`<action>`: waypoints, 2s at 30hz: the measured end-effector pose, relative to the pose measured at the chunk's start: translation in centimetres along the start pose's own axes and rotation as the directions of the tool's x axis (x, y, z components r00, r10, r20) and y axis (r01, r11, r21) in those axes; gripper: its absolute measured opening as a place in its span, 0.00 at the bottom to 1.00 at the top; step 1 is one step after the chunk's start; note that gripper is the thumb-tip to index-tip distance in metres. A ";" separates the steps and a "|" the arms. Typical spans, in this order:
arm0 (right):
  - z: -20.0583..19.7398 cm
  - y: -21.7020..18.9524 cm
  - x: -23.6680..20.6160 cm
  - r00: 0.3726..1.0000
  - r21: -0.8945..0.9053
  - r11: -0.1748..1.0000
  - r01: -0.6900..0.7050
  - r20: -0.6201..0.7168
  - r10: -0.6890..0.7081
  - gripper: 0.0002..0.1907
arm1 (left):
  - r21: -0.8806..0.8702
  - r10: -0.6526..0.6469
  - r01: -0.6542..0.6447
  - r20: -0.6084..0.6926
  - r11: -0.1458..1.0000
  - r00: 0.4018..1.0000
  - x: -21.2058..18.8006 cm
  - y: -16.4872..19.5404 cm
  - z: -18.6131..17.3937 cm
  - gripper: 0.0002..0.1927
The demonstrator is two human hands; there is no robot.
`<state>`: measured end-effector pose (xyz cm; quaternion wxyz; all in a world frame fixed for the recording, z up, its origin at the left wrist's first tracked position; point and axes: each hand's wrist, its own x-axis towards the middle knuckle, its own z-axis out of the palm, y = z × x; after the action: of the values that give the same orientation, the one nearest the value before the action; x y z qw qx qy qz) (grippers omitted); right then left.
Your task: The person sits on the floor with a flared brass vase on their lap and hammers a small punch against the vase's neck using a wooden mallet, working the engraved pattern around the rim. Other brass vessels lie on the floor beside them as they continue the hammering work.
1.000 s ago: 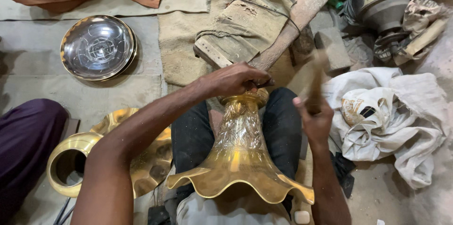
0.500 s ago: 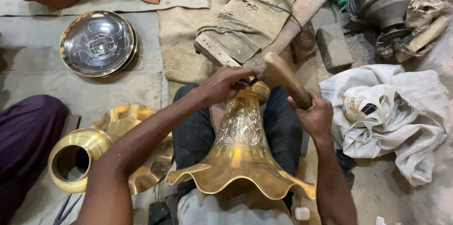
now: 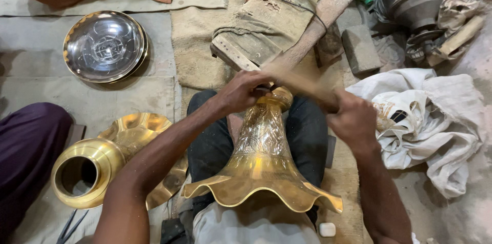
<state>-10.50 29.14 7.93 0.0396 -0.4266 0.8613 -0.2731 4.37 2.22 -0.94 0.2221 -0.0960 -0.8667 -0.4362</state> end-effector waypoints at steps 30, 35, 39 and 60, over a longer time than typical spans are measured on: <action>3.3 3.7 -1.2 0.990 0.192 0.972 -0.139 -0.011 0.144 0.21 | 0.067 -0.065 0.056 0.147 0.996 0.987 2.6 1.0 1.0 0.21; 3.0 2.5 -1.6 0.992 0.383 0.919 -0.098 -0.041 0.123 0.19 | 0.060 -0.132 0.123 0.171 0.991 0.976 2.6 1.4 0.7 0.21; 2.5 1.1 -1.8 0.998 0.138 0.990 -0.025 -0.059 0.033 0.22 | 0.048 -0.033 0.027 0.125 0.998 0.992 2.9 1.8 0.3 0.21; 11.8 6.3 -7.5 0.926 0.602 0.734 -0.314 0.022 0.378 0.16 | -0.333 -0.469 0.411 -0.118 0.849 0.875 -0.1 1.2 -2.9 0.19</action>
<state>-6.65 32.72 -6.52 0.1776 -0.2099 0.7965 -0.5386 5.78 0.67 1.40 0.1824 0.1167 -0.7638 -0.6080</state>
